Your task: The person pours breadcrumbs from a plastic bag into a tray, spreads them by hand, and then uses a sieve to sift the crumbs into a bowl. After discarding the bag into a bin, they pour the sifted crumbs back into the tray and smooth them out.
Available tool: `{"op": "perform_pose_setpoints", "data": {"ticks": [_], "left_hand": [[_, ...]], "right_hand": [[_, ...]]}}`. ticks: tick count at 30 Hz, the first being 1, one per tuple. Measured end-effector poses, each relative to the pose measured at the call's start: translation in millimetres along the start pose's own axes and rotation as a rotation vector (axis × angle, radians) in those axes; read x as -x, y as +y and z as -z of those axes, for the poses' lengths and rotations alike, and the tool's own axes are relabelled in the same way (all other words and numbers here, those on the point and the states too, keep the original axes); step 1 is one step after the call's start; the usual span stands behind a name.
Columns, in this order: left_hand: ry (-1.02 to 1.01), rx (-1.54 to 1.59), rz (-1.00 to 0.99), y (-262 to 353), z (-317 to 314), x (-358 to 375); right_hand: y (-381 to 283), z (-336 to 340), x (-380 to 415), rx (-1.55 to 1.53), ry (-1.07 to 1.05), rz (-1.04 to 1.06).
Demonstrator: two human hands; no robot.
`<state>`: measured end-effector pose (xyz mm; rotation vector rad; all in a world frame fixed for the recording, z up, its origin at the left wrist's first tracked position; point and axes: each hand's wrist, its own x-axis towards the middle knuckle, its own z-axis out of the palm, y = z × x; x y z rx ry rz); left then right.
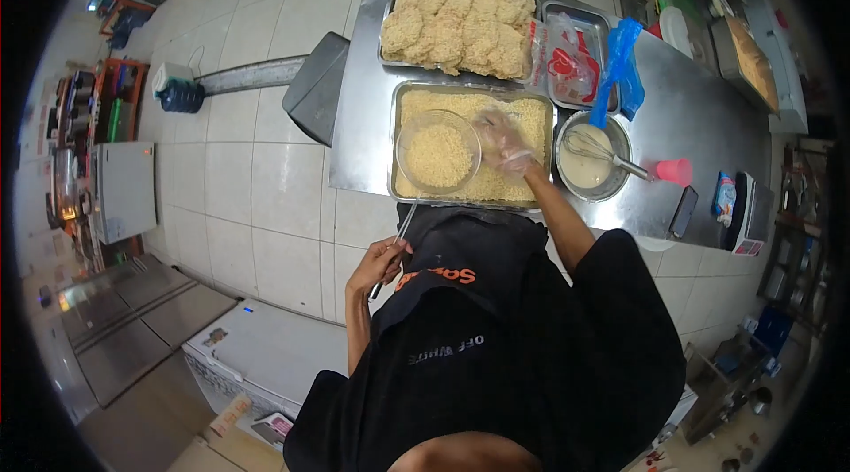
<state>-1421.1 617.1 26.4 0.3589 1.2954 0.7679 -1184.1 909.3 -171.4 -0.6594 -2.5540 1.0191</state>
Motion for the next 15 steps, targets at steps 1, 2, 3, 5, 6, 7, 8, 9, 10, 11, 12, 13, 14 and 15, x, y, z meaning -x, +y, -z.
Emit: {"op": "perform_pose_setpoints", "data": {"ticks": [1,2,3,5,6,7,8,9,10,11,12,13,14,15], "left_hand": [[0.017,0.021,0.007,-2.7,1.0,1.1],[0.023,0.040,-0.012,-4.2,1.2,1.9],[0.027,0.054,-0.030,-4.8,1.0,2.3],[0.021,0.079,-0.042,-4.1,0.4,3.0],[0.021,0.079,-0.037,-4.8,0.9,1.4],[0.022,0.078,-0.036,-5.3,2.0,-0.6],[0.026,0.078,-0.036,-4.9,2.3,-2.1],[0.020,0.073,-0.021,-2.6,2.0,-2.8],[0.012,0.085,-0.030,-2.5,1.7,-3.7],[0.005,0.096,-0.040,-3.4,1.4,-5.1],[-0.004,0.106,-0.049,-4.9,1.4,-6.6],[-0.002,0.115,-0.050,-8.0,1.7,-8.3],[-0.002,0.125,-0.051,-12.1,1.8,-10.6],[-0.002,0.134,-0.050,-15.3,2.0,-12.2]], "right_hand": [[-20.2,-0.4,-1.2,-0.067,0.060,-0.006],[-32.6,-1.7,-2.1,-0.041,0.040,-0.033],[-44.8,-2.9,-3.1,-0.015,0.019,-0.060],[-60.7,-1.6,-0.3,0.228,-0.198,-0.154],[-66.7,3.1,-0.6,0.243,-0.234,-0.180],[-71.2,8.2,-2.6,0.258,-0.268,-0.202],[-75.9,13.4,-4.5,0.273,-0.303,-0.224],[-72.9,12.5,-6.2,0.286,-0.336,-0.243],[-64.2,9.2,-6.8,0.292,-0.348,-0.260],[-48.9,2.5,-8.9,0.265,-0.316,-0.279],[-18.9,-11.5,-11.9,0.154,-0.238,-0.310],[-14.8,-9.9,-19.8,0.030,-0.162,-0.345],[-18.4,0.7,-24.2,0.514,-0.226,-0.259],[-7.3,-4.0,-28.1,0.493,-0.083,-0.250]]}}
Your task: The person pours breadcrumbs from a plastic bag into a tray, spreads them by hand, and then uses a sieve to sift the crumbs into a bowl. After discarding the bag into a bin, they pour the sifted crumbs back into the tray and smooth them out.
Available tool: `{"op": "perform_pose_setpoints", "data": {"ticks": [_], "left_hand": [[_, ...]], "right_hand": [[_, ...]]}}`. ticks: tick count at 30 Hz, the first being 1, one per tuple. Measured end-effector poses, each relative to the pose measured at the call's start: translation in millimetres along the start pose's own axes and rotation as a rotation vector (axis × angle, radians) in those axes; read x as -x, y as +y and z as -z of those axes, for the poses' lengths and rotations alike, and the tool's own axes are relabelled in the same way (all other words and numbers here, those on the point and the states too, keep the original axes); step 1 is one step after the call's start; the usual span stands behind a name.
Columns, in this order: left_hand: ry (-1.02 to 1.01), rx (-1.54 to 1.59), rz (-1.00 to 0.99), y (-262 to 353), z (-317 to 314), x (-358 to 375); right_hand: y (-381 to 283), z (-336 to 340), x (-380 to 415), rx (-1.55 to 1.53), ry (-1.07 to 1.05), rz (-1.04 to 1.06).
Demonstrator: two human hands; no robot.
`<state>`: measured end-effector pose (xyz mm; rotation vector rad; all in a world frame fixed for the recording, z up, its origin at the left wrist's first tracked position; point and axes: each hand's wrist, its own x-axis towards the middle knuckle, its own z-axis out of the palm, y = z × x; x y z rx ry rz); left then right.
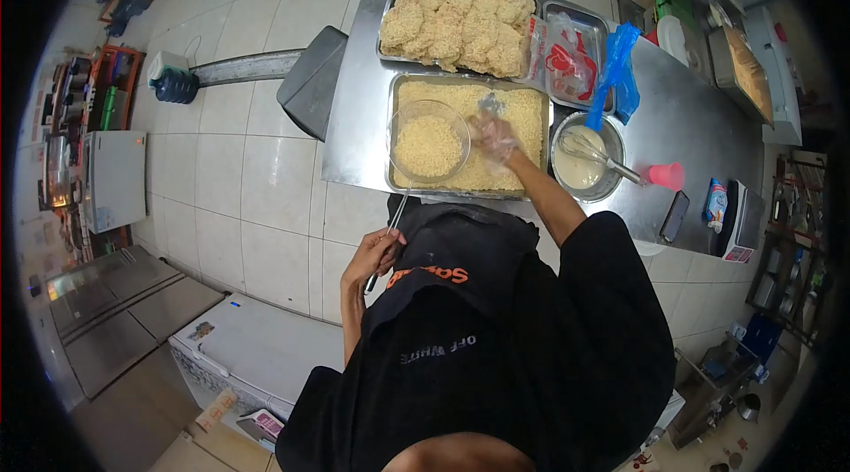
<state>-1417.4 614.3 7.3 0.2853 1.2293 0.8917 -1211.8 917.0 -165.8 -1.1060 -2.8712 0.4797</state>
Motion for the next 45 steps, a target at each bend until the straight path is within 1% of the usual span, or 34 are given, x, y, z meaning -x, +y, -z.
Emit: {"op": "perform_pose_setpoints", "data": {"ticks": [3,4,7,10,12,13,14,16,19,20,21,23,24,27,29,31,33,35,38,39,41,42,45], "left_hand": [[0.020,-0.022,-0.003,-4.5,-2.2,-3.1],[0.017,-0.024,0.007,-6.4,-2.6,-3.1],[-0.001,-0.030,0.004,-3.8,-5.1,-13.0],[-0.042,-0.072,0.009,-0.4,-12.2,-26.3],[-0.060,-0.056,0.021,-0.8,-17.1,-40.2],[-0.070,-0.055,0.022,-1.4,-18.0,-46.2],[-0.090,-0.031,0.014,-3.8,-17.3,-50.1],[-0.089,-0.031,0.022,-6.0,-13.4,-47.8],[-0.088,-0.033,0.044,-2.1,-9.3,-42.4],[-0.087,-0.035,0.054,-0.5,-7.3,-39.0],[-0.090,-0.027,0.064,-0.1,-4.7,-36.1],[-0.095,-0.015,0.076,2.0,-0.4,-33.7],[-0.084,-0.030,0.068,2.5,0.9,-32.9],[-0.090,-0.028,0.044,9.0,3.7,-24.6],[-0.086,-0.028,0.046,13.8,4.9,-19.5],[-0.088,-0.025,0.038,16.4,2.9,-16.1],[-0.095,-0.019,0.016,18.7,1.3,-14.0],[-0.097,-0.018,0.027,19.5,1.2,-13.6],[-0.093,-0.013,0.016,18.9,0.9,-10.7],[-0.092,-0.014,0.012,17.7,1.2,-8.3],[-0.082,-0.011,0.010,11.1,4.2,-6.4],[-0.079,-0.010,0.010,7.4,5.9,-6.5],[-0.051,-0.042,0.035,0.4,7.0,-9.4]], "right_hand": [[-8.9,58.6,-17.4,-0.169,-0.091,-0.118],[-5.1,58.8,-22.0,-0.173,-0.139,-0.178],[-6.0,68.9,-19.6,-0.260,-0.013,-0.181],[-49.9,97.5,-15.8,-0.312,-0.022,-0.091],[-51.6,43.7,-8.8,-0.257,0.149,0.126],[-59.2,43.8,-7.0,-0.226,0.242,0.234],[-61.6,60.9,2.2,-0.242,-0.049,0.129],[-34.9,46.2,8.5,-0.477,0.096,0.014],[39.8,5.6,33.1,-0.813,0.305,-0.161],[44.3,7.8,37.9,-0.924,0.375,-0.221],[43.3,6.1,45.5,-0.616,0.344,-0.243],[18.5,23.5,55.3,0.000,0.273,-0.268],[12.5,16.9,52.4,0.139,0.189,-0.152],[0.0,21.5,60.4,-0.182,0.169,-0.008],[-35.0,37.0,61.1,-0.034,0.161,-0.068],[-32.0,-15.0,55.3,-0.896,0.246,-0.106],[-31.3,-25.2,46.8,-1.089,0.161,-0.123],[-29.8,1.3,32.3,-0.595,-0.066,-0.118],[8.5,-65.0,10.6,0.216,0.090,0.008],[8.0,-52.4,3.8,0.131,0.036,-0.057],[-3.9,13.3,-7.1,-0.036,-0.072,-0.194],[-2.6,30.6,-6.8,-0.125,0.011,-0.174],[19.6,31.7,-14.6,-0.160,0.061,-0.242]]}}
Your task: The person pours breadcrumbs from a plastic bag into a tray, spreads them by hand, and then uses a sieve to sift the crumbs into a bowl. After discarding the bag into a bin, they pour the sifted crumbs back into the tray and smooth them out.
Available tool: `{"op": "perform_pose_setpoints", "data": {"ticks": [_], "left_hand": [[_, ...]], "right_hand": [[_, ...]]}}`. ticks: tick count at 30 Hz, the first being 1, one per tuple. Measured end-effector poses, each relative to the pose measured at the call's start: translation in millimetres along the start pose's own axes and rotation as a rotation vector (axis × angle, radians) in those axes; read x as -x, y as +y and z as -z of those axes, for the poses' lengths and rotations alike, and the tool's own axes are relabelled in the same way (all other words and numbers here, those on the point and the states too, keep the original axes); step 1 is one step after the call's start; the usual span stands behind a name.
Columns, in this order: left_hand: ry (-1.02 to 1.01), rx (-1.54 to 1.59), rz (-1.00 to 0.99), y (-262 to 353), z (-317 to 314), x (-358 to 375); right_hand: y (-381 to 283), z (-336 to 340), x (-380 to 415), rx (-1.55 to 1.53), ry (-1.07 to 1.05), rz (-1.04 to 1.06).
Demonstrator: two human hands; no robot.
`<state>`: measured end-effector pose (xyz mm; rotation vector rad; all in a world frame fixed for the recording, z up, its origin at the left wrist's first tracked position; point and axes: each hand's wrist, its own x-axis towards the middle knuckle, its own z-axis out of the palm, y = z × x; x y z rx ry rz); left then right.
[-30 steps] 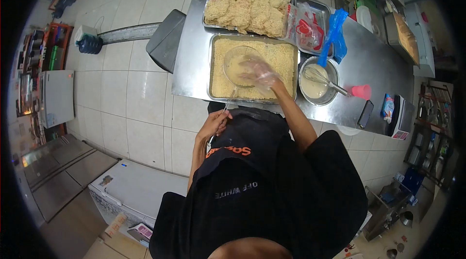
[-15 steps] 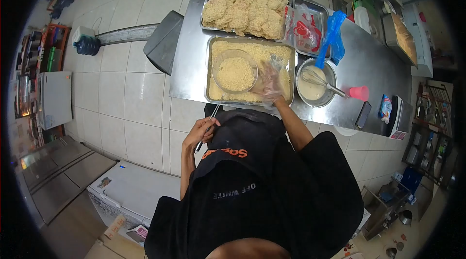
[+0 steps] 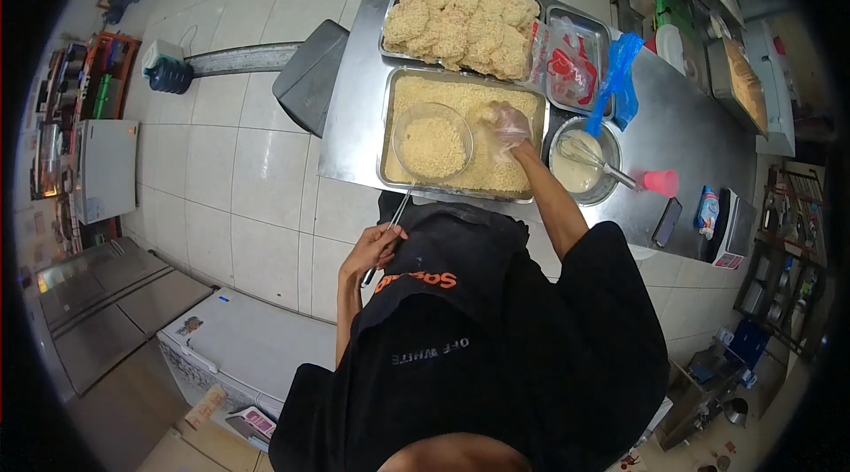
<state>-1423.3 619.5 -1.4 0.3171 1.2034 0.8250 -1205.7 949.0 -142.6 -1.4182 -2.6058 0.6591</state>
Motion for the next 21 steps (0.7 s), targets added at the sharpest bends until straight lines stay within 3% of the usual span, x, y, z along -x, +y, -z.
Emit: {"op": "perform_pose_setpoints", "data": {"ticks": [1,7,9,12,14,17,20,21], "left_hand": [[0.002,-0.016,-0.005,0.0,0.3,-3.3],[-0.013,-0.028,0.028,10.3,-15.9,-27.0],[-0.027,-0.009,0.012,8.8,-13.6,-28.6],[-0.026,0.009,0.010,4.8,-6.1,-23.2],[-0.026,0.012,0.006,4.0,-2.6,-18.5],[-0.029,0.019,-0.006,12.4,1.5,-8.6],[-0.025,0.012,0.015,22.5,3.7,-2.8],[-0.024,0.008,0.008,25.3,4.8,0.3]], "right_hand": [[-31.9,30.6,4.7,-0.104,-0.063,-0.091],[-91.9,-0.6,32.4,-0.285,0.063,0.268],[-90.2,10.6,43.3,-0.779,0.164,0.292],[-64.5,49.3,64.0,-0.652,0.207,-0.005],[108.3,-121.4,83.7,-0.130,0.037,-0.002],[40.6,-43.5,110.7,-0.111,0.106,0.055],[10.4,-35.6,98.9,-0.225,0.080,0.170],[56.8,-79.0,90.2,0.197,0.134,0.359]]}}
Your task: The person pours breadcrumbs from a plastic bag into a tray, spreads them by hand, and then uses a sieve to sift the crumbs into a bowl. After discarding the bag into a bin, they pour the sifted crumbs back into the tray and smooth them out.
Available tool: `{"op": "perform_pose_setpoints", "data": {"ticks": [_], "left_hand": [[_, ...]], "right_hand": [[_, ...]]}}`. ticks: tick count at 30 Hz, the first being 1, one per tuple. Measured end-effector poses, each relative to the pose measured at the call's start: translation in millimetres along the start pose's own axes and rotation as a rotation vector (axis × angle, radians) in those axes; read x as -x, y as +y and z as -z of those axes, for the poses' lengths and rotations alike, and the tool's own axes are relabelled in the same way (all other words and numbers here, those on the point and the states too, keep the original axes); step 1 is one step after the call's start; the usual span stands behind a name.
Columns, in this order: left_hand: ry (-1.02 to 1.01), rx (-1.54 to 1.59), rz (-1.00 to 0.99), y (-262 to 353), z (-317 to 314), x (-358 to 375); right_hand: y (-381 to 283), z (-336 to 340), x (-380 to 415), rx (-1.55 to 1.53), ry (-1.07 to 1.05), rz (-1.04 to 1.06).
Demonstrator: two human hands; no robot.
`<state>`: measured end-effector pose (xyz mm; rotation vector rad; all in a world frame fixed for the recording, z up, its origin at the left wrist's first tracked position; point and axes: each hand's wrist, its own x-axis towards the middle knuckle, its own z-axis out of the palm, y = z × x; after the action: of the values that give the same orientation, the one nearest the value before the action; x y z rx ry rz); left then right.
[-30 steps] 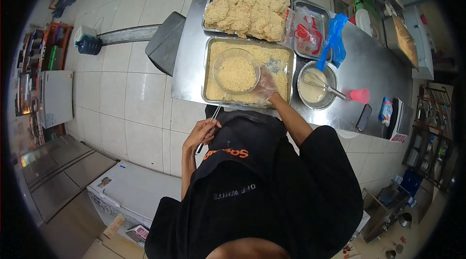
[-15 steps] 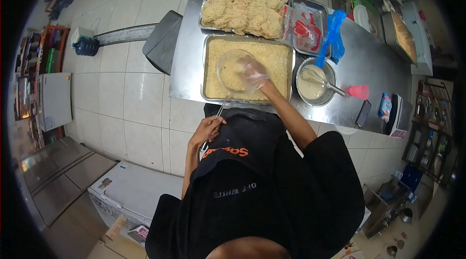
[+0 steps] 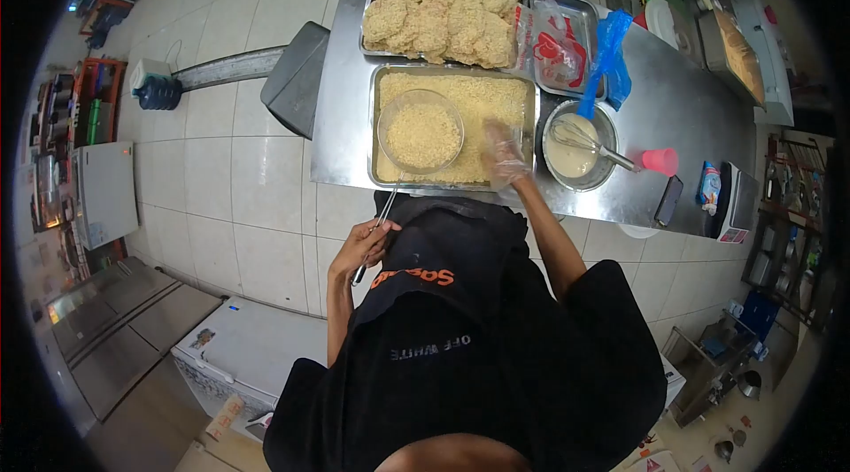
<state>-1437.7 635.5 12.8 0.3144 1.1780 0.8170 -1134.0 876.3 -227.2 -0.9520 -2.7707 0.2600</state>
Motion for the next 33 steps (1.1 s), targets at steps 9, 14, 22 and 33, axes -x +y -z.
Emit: {"op": "perform_pose_setpoints", "data": {"ticks": [9,14,22,33], "left_hand": [[0.038,-0.009,-0.059,9.2,4.9,3.4],[0.050,-0.033,-0.060,16.6,2.5,8.7],[0.057,0.005,-0.030,-1.8,-3.0,11.2],[-0.014,-0.033,0.031,-26.3,-17.9,-23.4]], "right_hand": [[-76.0,83.2,-50.7,-0.256,-0.038,0.155],[-56.2,47.6,-76.6,-0.245,-0.252,0.199],[-3.3,26.8,-101.6,0.179,-0.165,0.139],[-87.1,114.0,-115.3,-0.222,-0.133,-0.044]]}}
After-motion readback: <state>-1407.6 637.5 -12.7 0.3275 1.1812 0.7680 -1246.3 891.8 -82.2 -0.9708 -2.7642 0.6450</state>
